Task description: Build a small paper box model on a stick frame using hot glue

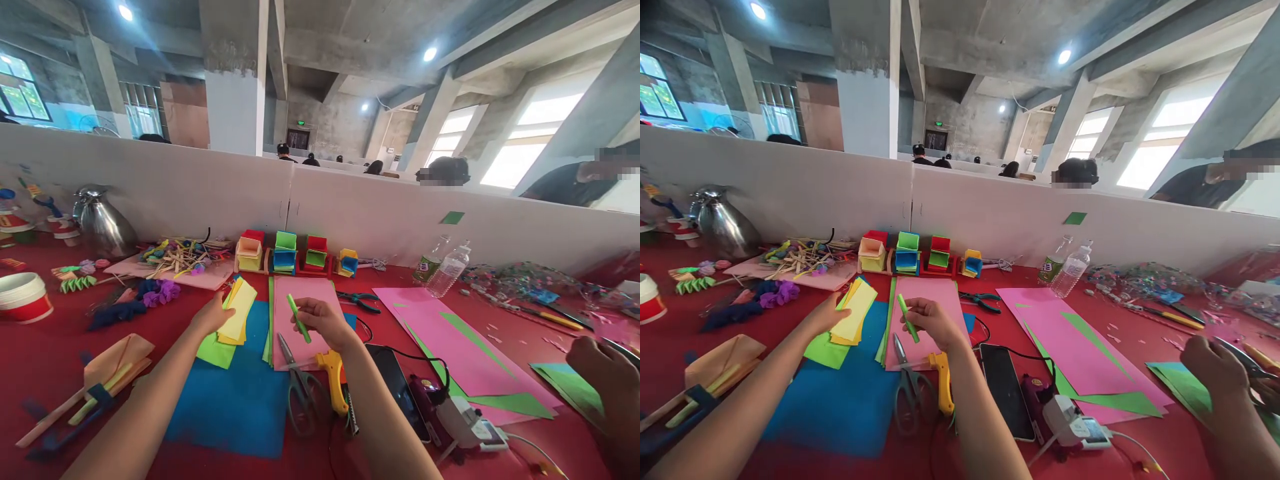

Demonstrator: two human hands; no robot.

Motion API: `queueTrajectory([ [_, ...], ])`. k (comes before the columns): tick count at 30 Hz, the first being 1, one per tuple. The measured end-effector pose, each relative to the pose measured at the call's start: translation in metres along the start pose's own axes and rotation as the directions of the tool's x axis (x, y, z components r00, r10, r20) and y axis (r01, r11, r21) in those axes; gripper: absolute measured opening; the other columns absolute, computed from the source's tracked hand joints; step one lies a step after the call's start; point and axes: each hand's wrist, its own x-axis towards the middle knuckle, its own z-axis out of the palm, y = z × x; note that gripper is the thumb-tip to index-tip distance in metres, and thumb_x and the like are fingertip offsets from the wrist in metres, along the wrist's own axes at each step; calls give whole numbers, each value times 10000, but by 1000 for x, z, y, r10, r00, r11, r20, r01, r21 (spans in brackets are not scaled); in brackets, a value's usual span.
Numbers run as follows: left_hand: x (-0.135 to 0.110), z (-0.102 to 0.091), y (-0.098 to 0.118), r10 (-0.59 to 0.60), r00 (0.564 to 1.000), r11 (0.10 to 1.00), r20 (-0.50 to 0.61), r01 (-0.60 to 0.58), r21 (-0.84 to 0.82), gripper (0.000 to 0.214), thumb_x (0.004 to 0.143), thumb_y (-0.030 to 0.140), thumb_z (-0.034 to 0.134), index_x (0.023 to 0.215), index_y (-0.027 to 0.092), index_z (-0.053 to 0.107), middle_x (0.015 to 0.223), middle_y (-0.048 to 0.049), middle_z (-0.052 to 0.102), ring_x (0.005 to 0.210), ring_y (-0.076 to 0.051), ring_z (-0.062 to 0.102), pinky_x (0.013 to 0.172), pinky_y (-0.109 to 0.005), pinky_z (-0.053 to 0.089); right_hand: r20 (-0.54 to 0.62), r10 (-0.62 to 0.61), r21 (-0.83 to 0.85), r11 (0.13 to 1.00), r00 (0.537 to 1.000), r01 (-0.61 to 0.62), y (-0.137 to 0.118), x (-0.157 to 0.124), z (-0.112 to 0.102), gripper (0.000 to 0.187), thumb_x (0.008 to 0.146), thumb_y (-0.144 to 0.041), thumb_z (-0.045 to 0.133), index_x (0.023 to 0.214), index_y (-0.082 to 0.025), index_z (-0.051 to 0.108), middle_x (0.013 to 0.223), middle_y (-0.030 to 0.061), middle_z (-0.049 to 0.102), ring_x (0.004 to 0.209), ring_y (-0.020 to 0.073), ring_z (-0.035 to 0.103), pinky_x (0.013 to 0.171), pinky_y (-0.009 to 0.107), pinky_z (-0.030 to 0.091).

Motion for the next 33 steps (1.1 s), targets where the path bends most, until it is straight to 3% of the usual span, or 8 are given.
queueTrajectory([
  [3,-16,5,14,189,982,981,-10,-190,-37,351,638,247,635,981,191,589,1196,-105,550,1200,-279,395,938,-345,349,24,-56,386,922,998,43,-6,-2,21,309,719,-382,623,930,-165,561,782,25,624,646,116,597,592,236,448],
  [5,-33,19,27,295,937,939,185,-248,-238,296,736,370,548,953,179,614,1089,-91,611,1079,-245,501,902,-320,379,0,-47,477,878,999,41,-7,0,33,335,695,-381,655,941,-180,549,754,6,620,621,108,593,579,227,441],
  [8,-58,42,39,298,878,871,374,-90,-483,388,741,491,521,853,139,640,818,-68,655,841,-208,579,762,-290,439,-60,-23,501,864,998,50,-1,5,46,368,670,-367,684,941,-188,510,700,-14,617,591,109,599,581,231,441],
  [13,-69,59,30,150,909,753,389,150,-640,353,643,463,639,790,143,640,714,-31,627,708,-164,564,666,-263,442,-150,76,515,857,986,12,15,5,59,376,625,-409,707,834,-200,476,635,-41,593,546,113,591,530,227,439],
  [19,-73,58,21,109,928,583,357,231,-779,293,656,420,654,798,166,629,715,-10,618,661,-123,558,632,-234,453,11,173,466,871,985,-158,25,1,67,367,636,-477,669,737,-164,507,587,-20,600,447,84,541,438,199,406],
  [26,-67,62,16,52,934,728,355,208,-654,471,679,567,544,908,159,587,721,-41,638,526,-130,549,454,-237,408,-112,238,336,923,965,-188,28,3,87,381,670,-540,589,758,-180,498,621,-14,599,492,97,545,400,186,351],
  [30,-33,16,3,35,983,994,177,-16,-108,365,745,513,448,827,174,555,724,-30,643,608,-151,598,513,-228,409,-157,162,219,968,974,-126,31,3,88,328,739,-509,524,762,-182,512,660,4,597,538,103,537,445,206,380],
  [33,-13,-33,-16,-2,995,987,96,-13,160,229,696,399,543,620,183,526,550,5,576,558,-154,565,493,-223,338,-152,107,170,982,983,-81,34,3,85,264,765,-442,511,780,-179,520,659,2,573,534,102,516,464,219,394],
])
